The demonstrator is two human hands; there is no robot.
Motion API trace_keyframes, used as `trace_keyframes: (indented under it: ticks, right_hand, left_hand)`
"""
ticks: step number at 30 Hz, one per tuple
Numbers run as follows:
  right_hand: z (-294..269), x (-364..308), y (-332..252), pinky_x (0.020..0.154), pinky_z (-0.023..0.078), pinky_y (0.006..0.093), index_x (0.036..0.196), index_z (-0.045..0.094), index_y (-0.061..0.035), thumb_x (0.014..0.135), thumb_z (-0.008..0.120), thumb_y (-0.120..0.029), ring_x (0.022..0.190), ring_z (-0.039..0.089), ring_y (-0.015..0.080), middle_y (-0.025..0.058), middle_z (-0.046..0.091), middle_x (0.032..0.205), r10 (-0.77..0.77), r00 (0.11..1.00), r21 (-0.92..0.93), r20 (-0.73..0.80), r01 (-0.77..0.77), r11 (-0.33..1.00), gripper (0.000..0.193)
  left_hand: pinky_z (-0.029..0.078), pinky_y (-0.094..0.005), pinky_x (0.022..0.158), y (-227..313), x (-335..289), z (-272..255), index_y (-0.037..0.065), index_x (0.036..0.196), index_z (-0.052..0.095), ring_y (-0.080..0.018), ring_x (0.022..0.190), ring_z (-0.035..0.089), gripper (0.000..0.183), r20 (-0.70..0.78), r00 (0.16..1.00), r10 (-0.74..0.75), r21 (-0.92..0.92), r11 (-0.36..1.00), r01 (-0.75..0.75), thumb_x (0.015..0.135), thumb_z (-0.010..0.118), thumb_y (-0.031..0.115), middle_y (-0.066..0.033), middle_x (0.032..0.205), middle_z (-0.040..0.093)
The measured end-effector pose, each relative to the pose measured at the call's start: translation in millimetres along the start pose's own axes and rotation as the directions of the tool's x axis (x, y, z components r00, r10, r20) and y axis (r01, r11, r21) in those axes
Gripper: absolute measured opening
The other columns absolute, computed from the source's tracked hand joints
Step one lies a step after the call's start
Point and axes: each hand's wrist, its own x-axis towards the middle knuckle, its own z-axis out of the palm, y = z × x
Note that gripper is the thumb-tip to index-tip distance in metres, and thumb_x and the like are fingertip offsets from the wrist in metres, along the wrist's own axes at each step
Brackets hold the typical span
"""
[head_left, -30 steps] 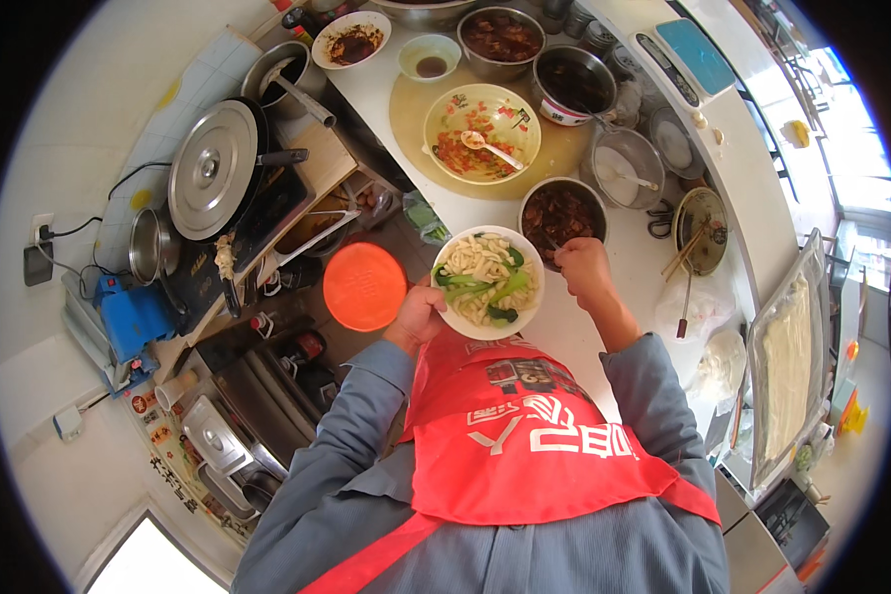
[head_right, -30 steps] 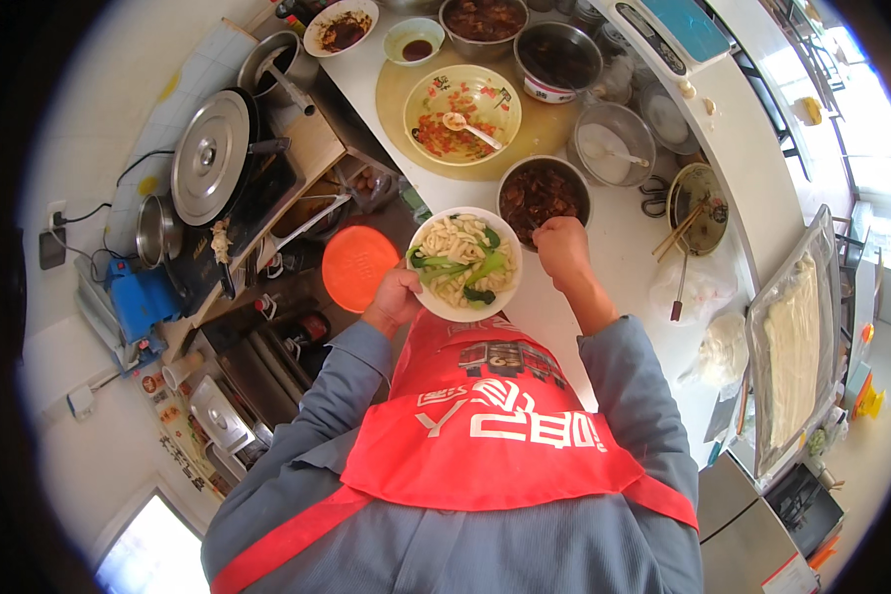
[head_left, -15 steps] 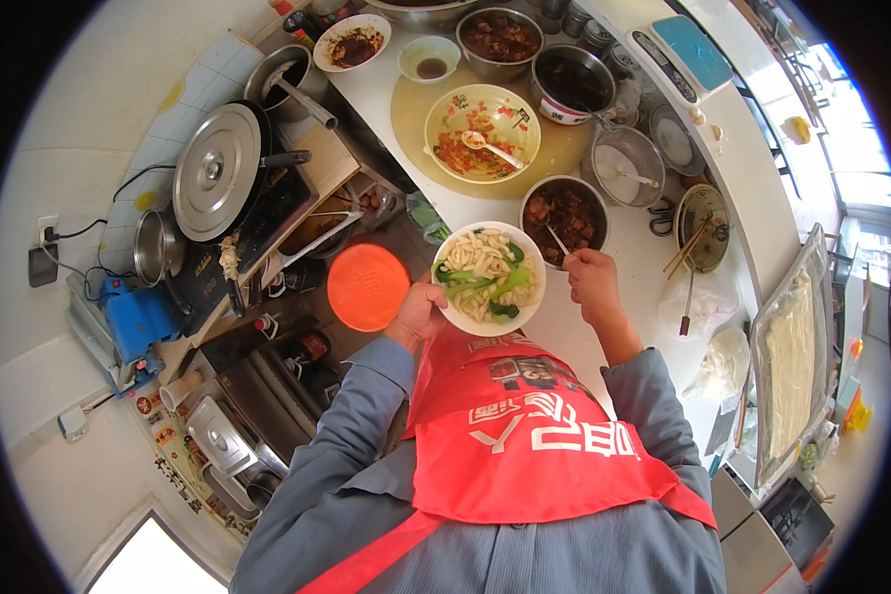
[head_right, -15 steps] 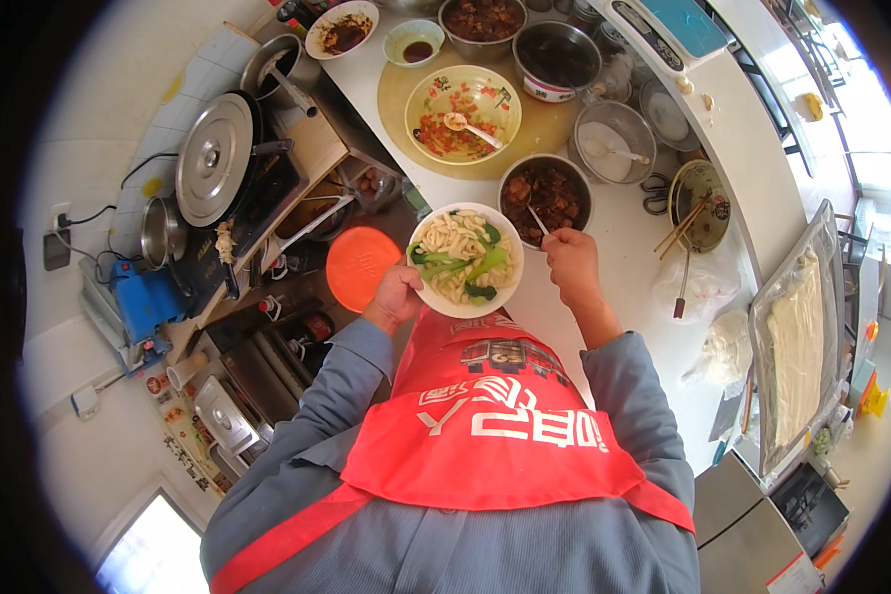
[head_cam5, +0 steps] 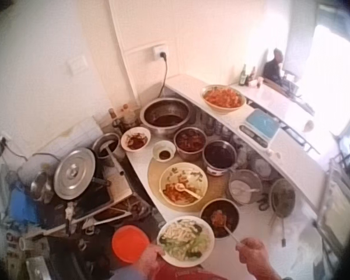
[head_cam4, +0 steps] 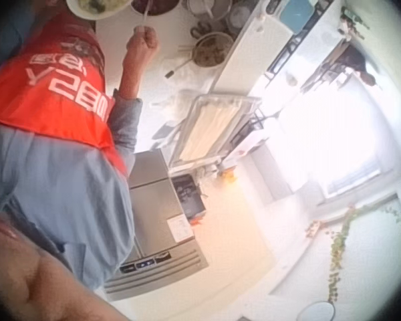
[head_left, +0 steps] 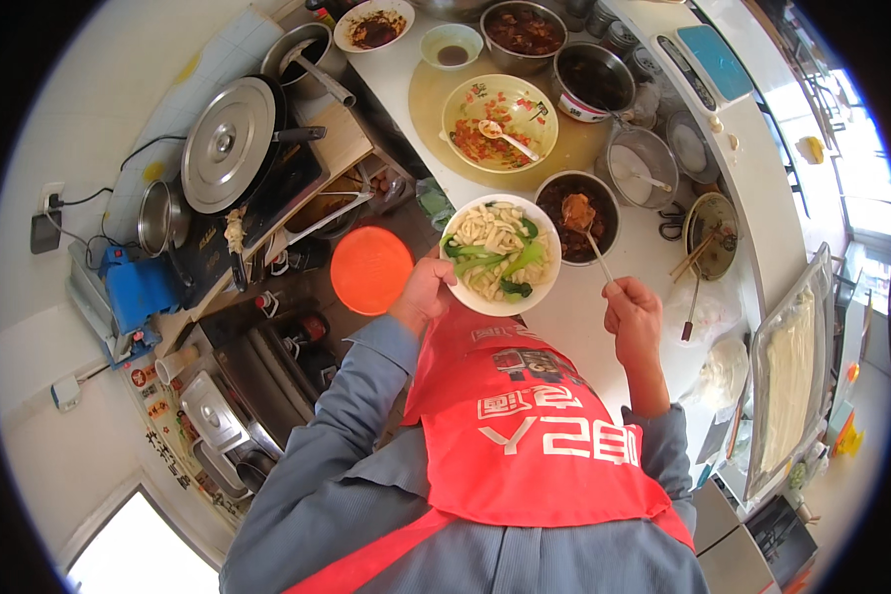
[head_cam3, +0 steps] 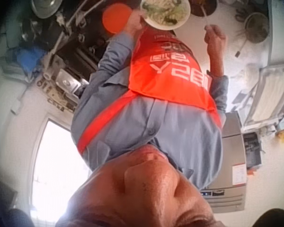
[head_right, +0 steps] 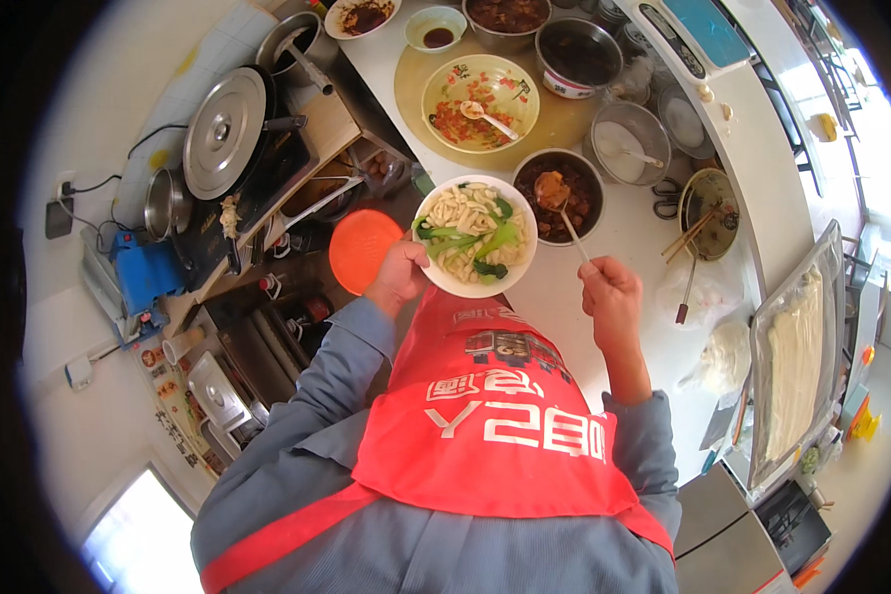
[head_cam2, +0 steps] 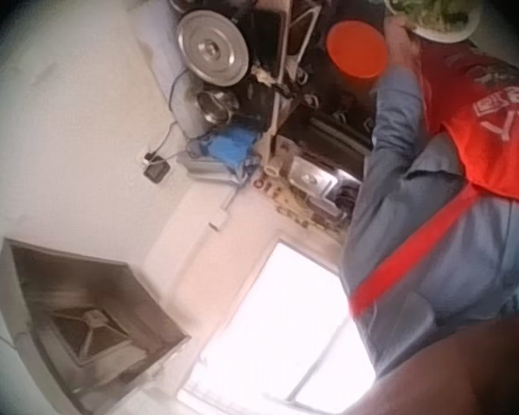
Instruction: The person assembles a noodle bowl by adding cooked noodles, green vegetables, a dark sauce, and a red vegetable mixture from separate containers. They use a spoon and chopsticks to transfer and mix the ingredients, then place the finished bowl on the counter.
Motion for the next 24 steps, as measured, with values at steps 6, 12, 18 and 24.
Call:
trace_keyframes:
  ticks: [6,12,18,24]
  right_hand:
    - [26,-35,-9,0.049,0.038,0.0342,0.082,0.061,-0.0012,0.094,0.066,-0.009,0.050,0.050,0.0237,0.0095,0.057,0.061,-0.413,0.894,-0.566,0.171,0.432,0.702,0.015]
    - [31,-44,-16,0.052,0.043,0.0463,0.083,0.057,-0.0037,0.091,0.065,-0.007,0.057,0.057,0.0400,0.0181,0.058,0.063,-0.555,0.781,-0.767,0.286,0.533,0.356,0.012]
    - [27,-60,-31,0.052,0.044,0.0485,0.082,0.056,-0.0049,0.089,0.065,-0.006,0.057,0.058,0.0399,0.0170,0.058,0.062,-0.516,0.786,-0.807,0.340,0.525,0.269,0.011]
    - [23,-67,-58,0.054,0.046,0.0501,0.081,0.058,-0.0052,0.089,0.063,-0.007,0.057,0.059,0.0422,0.0188,0.058,0.061,-0.496,0.815,-0.869,0.298,0.446,0.212,0.010]
  left_hand:
    - [0.047,-0.0439,0.109,6,-1,20,-0.002,0.145,0.043,-0.0367,0.125,0.058,0.085,0.127,0.992,0.016,-0.042,0.999,-0.011,0.061,0.044,-0.011,-0.0202,0.138,0.057]
    - [0.045,-0.0462,0.111,4,-8,29,-0.003,0.145,0.042,-0.0389,0.128,0.056,0.086,0.068,0.997,0.030,-0.023,0.999,-0.028,0.059,0.044,-0.008,-0.0228,0.139,0.056]
    - [0.044,-0.0460,0.112,5,-10,30,-0.003,0.145,0.043,-0.0386,0.127,0.057,0.087,0.079,0.996,0.035,-0.067,0.997,-0.030,0.058,0.043,-0.008,-0.0221,0.139,0.056]
    - [0.045,-0.0447,0.111,9,-10,33,-0.004,0.143,0.046,-0.0374,0.127,0.057,0.084,0.100,0.994,0.047,-0.045,0.998,-0.043,0.059,0.044,-0.008,-0.0215,0.139,0.057]
